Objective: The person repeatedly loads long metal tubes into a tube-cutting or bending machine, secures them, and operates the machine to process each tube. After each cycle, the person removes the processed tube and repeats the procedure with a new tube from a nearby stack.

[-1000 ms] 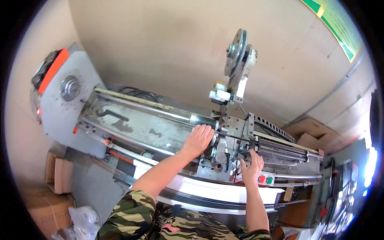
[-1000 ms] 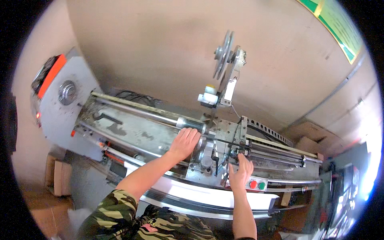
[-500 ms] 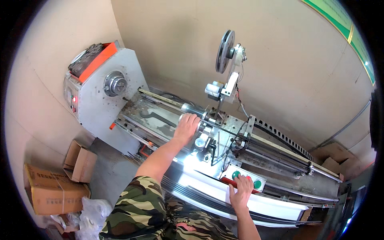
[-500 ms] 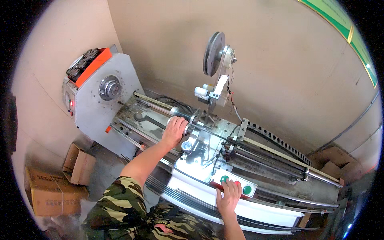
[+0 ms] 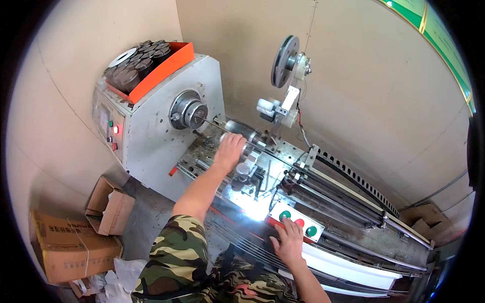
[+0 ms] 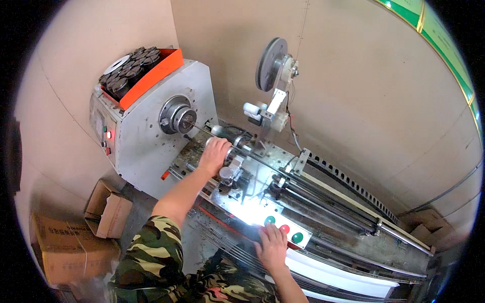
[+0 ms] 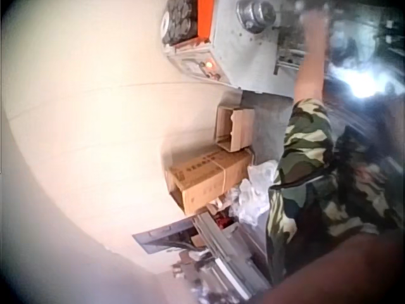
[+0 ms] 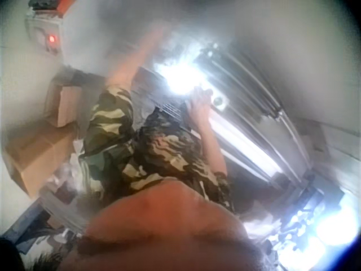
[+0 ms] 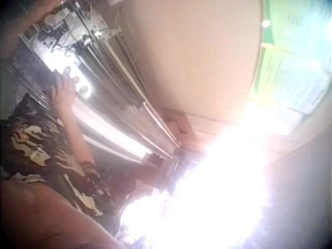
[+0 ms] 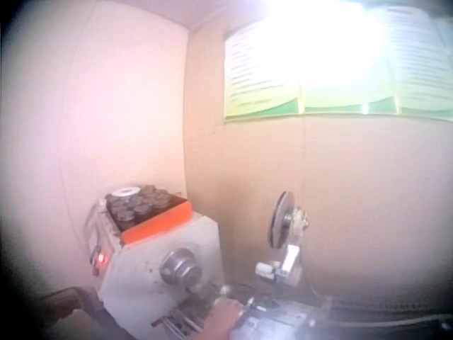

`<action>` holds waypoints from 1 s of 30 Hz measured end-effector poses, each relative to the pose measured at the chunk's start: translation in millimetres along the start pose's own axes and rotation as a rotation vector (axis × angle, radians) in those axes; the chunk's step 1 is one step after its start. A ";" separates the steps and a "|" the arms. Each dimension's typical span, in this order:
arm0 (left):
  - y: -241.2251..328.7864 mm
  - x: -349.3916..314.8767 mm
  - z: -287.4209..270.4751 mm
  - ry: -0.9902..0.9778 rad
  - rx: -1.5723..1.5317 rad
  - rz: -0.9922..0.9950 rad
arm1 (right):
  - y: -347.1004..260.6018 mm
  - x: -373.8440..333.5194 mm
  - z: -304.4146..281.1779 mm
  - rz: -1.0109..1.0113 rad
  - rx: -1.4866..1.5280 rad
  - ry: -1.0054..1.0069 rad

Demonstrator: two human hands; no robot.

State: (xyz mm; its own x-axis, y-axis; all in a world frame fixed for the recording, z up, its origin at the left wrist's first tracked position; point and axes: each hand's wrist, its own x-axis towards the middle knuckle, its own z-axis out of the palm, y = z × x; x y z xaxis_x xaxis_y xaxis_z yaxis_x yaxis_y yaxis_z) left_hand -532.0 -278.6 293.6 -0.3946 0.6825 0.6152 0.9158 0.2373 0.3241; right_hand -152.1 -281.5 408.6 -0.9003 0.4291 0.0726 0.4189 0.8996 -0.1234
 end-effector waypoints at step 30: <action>-91.3 40.2 -82.1 -0.226 0.183 -0.011 | 128.2 97.7 -23.3 0.270 -0.235 0.281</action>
State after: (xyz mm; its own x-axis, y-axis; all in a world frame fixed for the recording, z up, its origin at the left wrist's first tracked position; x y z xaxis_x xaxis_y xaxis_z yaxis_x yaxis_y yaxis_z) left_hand -637.7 -329.6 347.7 -0.3967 0.8112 0.4297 0.9180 0.3521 0.1826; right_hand -183.6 -122.4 422.9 -0.7015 0.6270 0.3388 0.6792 0.7322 0.0510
